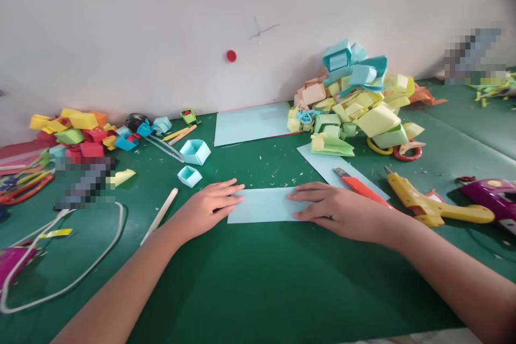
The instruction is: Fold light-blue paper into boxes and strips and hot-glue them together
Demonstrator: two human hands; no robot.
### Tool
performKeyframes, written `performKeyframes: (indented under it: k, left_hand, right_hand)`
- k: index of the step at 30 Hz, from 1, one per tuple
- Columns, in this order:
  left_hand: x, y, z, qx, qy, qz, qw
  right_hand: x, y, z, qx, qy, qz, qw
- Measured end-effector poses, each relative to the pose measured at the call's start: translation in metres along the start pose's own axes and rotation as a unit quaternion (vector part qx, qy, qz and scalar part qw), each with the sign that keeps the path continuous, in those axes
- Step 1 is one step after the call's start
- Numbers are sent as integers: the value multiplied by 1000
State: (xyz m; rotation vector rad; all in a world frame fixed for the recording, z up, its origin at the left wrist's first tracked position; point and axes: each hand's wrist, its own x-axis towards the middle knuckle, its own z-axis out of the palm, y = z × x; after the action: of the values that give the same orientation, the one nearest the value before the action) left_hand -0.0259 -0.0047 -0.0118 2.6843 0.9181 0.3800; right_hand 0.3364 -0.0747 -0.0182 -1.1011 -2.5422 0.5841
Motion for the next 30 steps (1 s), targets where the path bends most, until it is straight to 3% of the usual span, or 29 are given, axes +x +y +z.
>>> performKeyframes:
  k: [5,16,30]
  left_hand:
    - [-6,-1,-2,10,17,-18,1000]
    - [-5,3,2,39,36,17,998]
    - [-7,10,-1,63,2,10,998]
  right_hand:
    - [-1,0,1,-5,0,1,1000]
    - [-1,-2,0,-7,22,-13,1000]
    - [-4,3,-2,-44,15,-19,999]
